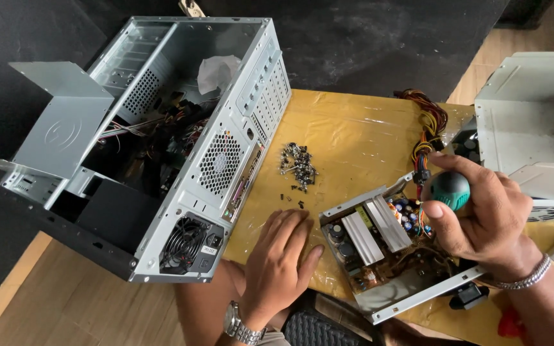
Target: The person cleans a computer fan using a red-handled brush and a green-handled brush, removing dust from the blades and casing. They also handle a power supply unit and a screwdriver while working on a table covered with computer components.
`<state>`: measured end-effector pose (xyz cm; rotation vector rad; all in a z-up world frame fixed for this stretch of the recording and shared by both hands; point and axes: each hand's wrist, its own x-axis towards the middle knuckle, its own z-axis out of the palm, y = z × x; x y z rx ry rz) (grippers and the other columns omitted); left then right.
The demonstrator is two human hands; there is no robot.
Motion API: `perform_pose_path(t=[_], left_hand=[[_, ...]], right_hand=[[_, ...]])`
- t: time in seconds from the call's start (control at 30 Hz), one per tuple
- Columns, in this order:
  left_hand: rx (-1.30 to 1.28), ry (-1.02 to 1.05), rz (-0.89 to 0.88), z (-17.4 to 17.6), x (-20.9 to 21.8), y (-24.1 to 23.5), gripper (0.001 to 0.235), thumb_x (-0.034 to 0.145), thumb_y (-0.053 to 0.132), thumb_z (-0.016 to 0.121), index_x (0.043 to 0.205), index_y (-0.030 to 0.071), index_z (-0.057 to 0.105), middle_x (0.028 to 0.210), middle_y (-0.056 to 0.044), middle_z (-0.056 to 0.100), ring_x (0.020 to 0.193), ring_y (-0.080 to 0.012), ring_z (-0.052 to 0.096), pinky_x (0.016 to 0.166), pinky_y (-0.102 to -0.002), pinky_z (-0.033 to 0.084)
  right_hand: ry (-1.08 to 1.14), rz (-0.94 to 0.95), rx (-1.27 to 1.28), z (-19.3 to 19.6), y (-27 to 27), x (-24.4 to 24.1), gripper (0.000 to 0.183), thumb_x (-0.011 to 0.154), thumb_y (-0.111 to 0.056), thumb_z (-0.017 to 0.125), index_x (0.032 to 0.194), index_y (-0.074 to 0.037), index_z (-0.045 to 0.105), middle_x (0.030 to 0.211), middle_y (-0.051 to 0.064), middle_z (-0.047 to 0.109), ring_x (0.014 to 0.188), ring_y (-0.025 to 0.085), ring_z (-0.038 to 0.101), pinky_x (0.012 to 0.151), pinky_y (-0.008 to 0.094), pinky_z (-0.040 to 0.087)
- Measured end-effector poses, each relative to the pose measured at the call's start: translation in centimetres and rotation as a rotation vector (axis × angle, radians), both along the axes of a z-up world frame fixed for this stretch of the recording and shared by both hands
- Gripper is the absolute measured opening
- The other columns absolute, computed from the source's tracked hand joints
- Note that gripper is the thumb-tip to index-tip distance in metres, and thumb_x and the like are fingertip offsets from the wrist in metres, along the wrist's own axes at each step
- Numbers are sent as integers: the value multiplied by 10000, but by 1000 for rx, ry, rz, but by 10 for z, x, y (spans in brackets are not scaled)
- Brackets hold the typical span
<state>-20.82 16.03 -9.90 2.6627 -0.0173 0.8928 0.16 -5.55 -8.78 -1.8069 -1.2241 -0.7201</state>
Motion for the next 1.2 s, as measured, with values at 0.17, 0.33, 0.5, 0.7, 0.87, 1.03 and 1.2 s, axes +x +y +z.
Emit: perform_pose_path(t=[0.17, 0.33, 0.5, 0.7, 0.87, 1.03, 1.2], left_hand=[[1, 92, 61, -8, 0, 0, 493, 1040, 344, 486, 1290, -68, 589, 1424, -235, 575, 1343, -385, 539, 1181, -484, 384], [-4, -17, 109, -15, 2, -3, 365, 1013, 292, 541, 1195, -11, 635, 1347, -191, 629, 1270, -352, 605, 1142, -482, 456], [-7, -14, 283, -15, 5, -5, 394, 986, 353, 547, 1179, 13, 594, 1305, -204, 620, 1231, -353, 594, 1138, -545, 428], [30, 125, 171, -12, 4, -1, 506, 1022, 339, 512, 1332, -60, 532, 1480, -273, 519, 1412, -429, 464, 1212, -586, 280], [-17, 53, 217, -14, 4, -3, 485, 996, 348, 554, 1290, -39, 552, 1438, -261, 548, 1379, -421, 498, 1200, -560, 336], [20, 97, 272, -15, 5, -3, 514, 1005, 396, 511, 1297, -26, 547, 1441, -281, 546, 1379, -443, 493, 1194, -591, 312], [41, 109, 258, -13, 5, -2, 506, 1009, 401, 502, 1299, -12, 539, 1458, -269, 532, 1383, -452, 482, 1196, -601, 299]], right_hand=[[-16, 5, 3, 0, 1, 1, 572, 964, -379, 578, 1243, 112, 667, 997, 143, 757, 591, 194, 609, 607, 335, 511], [-34, -5, 17, -2, 2, 3, 579, 960, -413, 572, 1218, 91, 693, 700, 25, 632, 496, 179, 512, 549, 338, 479], [-41, -8, -7, -5, 0, 5, 548, 965, -399, 584, 1233, 70, 677, 869, 71, 726, 564, 193, 592, 581, 344, 489], [-28, 21, -9, 1, 3, 3, 512, 961, -388, 592, 1221, 46, 667, 953, 96, 745, 555, 198, 583, 568, 332, 498], [-53, 16, -6, 1, 3, 3, 531, 965, -394, 584, 1212, 67, 676, 836, 73, 700, 514, 179, 542, 547, 330, 480], [-53, 32, 3, 1, 4, 4, 536, 959, -389, 591, 1210, 77, 679, 765, 45, 683, 470, 159, 508, 517, 313, 468], [-72, 25, -5, -1, 3, 5, 536, 962, -389, 593, 1213, 77, 671, 930, 96, 747, 526, 164, 570, 516, 306, 472]])
